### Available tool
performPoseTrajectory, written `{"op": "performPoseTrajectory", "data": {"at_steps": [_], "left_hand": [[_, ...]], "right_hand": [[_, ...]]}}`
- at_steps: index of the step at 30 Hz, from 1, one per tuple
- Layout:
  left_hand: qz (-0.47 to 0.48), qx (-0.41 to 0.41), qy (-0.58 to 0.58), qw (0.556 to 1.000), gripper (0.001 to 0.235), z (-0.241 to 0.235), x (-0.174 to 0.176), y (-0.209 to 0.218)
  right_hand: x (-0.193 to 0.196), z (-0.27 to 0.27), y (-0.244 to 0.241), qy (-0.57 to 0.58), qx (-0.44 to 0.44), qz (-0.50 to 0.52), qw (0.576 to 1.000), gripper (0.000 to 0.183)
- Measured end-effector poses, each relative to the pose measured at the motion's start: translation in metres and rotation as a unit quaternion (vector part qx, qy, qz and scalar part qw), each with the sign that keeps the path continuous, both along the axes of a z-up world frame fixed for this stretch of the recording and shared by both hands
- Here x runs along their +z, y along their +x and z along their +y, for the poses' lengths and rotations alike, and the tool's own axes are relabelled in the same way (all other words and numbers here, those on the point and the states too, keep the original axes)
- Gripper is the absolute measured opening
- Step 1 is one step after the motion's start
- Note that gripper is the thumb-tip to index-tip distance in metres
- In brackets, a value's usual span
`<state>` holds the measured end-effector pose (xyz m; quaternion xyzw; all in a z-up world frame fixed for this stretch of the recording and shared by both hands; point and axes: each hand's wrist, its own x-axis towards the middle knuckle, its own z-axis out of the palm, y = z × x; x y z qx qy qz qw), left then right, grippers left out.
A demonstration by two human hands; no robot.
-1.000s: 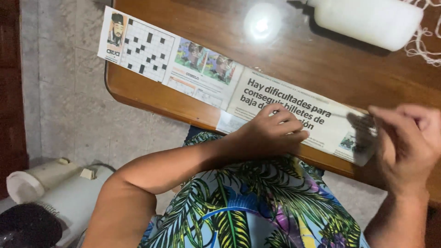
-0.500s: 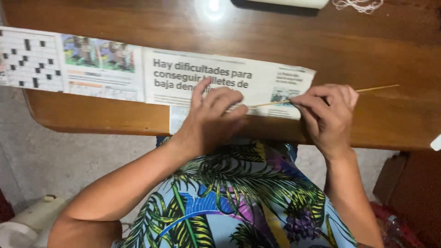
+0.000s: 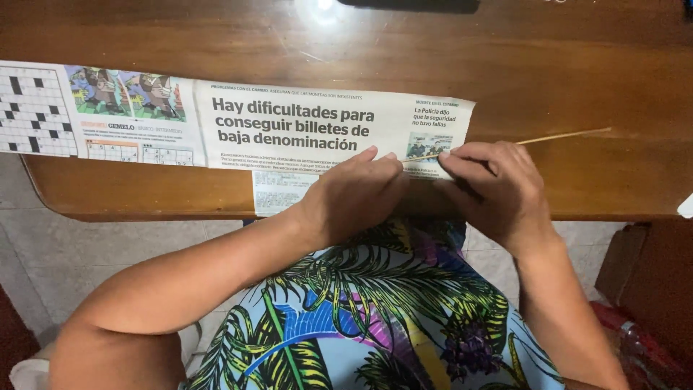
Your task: Rolling newspaper strips into thin tubes using a wooden stick as a guide for crafting purposes.
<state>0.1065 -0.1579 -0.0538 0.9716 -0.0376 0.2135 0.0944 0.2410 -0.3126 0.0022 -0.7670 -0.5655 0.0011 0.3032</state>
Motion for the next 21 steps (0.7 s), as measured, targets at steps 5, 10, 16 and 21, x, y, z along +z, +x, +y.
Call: {"op": "performPoseTrajectory", "data": {"at_steps": [5, 10, 16, 21], "left_hand": [[0.002, 0.015, 0.032, 0.999, 0.011, 0.007, 0.026, 0.002], [0.006, 0.061, -0.043, 0.997, 0.015, 0.001, 0.025, 0.004], [0.011, 0.119, -0.078, 0.990, 0.008, 0.000, 0.029, 0.005], [0.030, 0.147, -0.128, 0.980, 0.019, 0.001, 0.056, 0.007]], "right_hand": [[-0.021, -0.002, -0.008, -0.013, -0.066, -0.054, 0.996, 0.010], [-0.007, 0.003, -0.007, -0.012, -0.083, -0.027, 0.996, 0.009], [0.009, 0.004, -0.008, -0.036, -0.057, -0.006, 0.998, 0.033], [-0.009, -0.006, -0.012, -0.054, -0.107, -0.009, 0.993, 0.020]]}}
